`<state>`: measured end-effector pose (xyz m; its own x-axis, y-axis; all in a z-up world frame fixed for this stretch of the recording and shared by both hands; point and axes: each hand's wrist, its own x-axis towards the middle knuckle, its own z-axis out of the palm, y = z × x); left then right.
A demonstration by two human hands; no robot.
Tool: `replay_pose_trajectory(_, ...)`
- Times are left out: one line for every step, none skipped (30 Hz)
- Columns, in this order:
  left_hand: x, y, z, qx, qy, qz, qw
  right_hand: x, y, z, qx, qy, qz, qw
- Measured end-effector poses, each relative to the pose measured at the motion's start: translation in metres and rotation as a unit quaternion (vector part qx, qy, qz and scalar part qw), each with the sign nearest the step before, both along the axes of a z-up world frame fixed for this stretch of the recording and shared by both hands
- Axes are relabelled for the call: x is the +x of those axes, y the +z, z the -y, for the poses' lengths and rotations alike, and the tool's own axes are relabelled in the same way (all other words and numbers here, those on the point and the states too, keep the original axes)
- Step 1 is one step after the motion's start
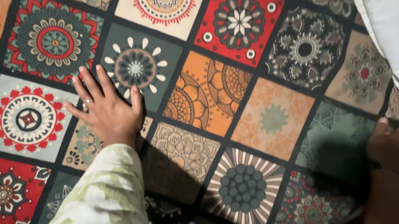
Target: The person smooths a patterned bedsheet by hand before sliding a white pillowcase over a pillow and smoothing the fabric.
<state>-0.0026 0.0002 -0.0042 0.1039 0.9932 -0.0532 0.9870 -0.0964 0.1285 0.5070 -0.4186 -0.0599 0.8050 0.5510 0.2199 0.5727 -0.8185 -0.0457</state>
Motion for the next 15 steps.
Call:
replay_pose_trajectory(0.000, 0.000, 0.001, -0.001, -0.001, 0.003, 1.000, -0.004, -0.005, -0.002, 0.004, -0.051, -0.010, 0.999)
replay_pose_trajectory(0.001, 0.001, 0.002, -0.002, -0.002, 0.007, 1.000, -0.012, -0.011, -0.020, 0.011, -0.088, -0.009, 0.996)
replay_pose_trajectory(0.004, 0.001, 0.000, -0.002, -0.001, 0.009, 1.000, -0.024, -0.017, -0.057, 0.024, -0.099, -0.005, 0.995)
replay_pose_trajectory(0.006, 0.002, -0.002, -0.001, -0.001, 0.011, 1.000, -0.044, -0.020, -0.103, 0.037, -0.094, -0.007, 0.995)
replay_pose_trajectory(0.003, 0.002, 0.001, -0.003, -0.001, 0.008, 1.000, -0.079, -0.020, -0.145, 0.046, -0.065, -0.024, 0.997)
replay_pose_trajectory(0.001, 0.002, 0.004, -0.005, -0.001, 0.010, 1.000, -0.126, -0.017, -0.186, 0.025, 0.005, -0.056, 0.998)
replay_pose_trajectory(0.001, 0.002, 0.004, -0.003, -0.003, 0.016, 1.000, -0.179, -0.011, -0.230, -0.021, 0.096, -0.054, 0.994)
replay_pose_trajectory(0.002, 0.002, 0.004, 0.000, -0.004, 0.021, 1.000, -0.230, -0.001, -0.272, -0.132, 0.170, 0.054, 0.975)
replay_pose_trajectory(0.003, 0.003, 0.004, -0.001, -0.002, 0.022, 1.000, -0.270, 0.015, -0.302, -0.001, 0.223, -0.093, 0.970)
replay_pose_trajectory(0.004, 0.002, 0.003, -0.001, -0.001, 0.023, 1.000, -0.291, 0.032, -0.320, 0.015, 0.254, -0.110, 0.961)
replay_pose_trajectory(0.002, 0.002, 0.005, -0.004, -0.001, 0.023, 1.000, -0.300, 0.043, -0.326, 0.028, 0.282, -0.129, 0.950)
replay_pose_trajectory(0.001, 0.002, 0.005, -0.003, -0.001, 0.022, 1.000, -0.291, 0.049, -0.323, -0.030, 0.240, -0.153, 0.958)
replay_pose_trajectory(0.000, 0.000, 0.004, -0.004, -0.003, 0.024, 1.000, -0.267, 0.049, -0.313, -0.089, 0.195, -0.175, 0.961)
replay_pose_trajectory(0.000, -0.001, 0.004, -0.004, -0.005, 0.025, 1.000, -0.235, 0.045, -0.299, -0.146, 0.148, -0.197, 0.958)
replay_pose_trajectory(-0.001, -0.001, 0.004, -0.004, -0.006, 0.025, 1.000, -0.205, 0.040, -0.272, -0.056, 0.156, -0.089, 0.982)
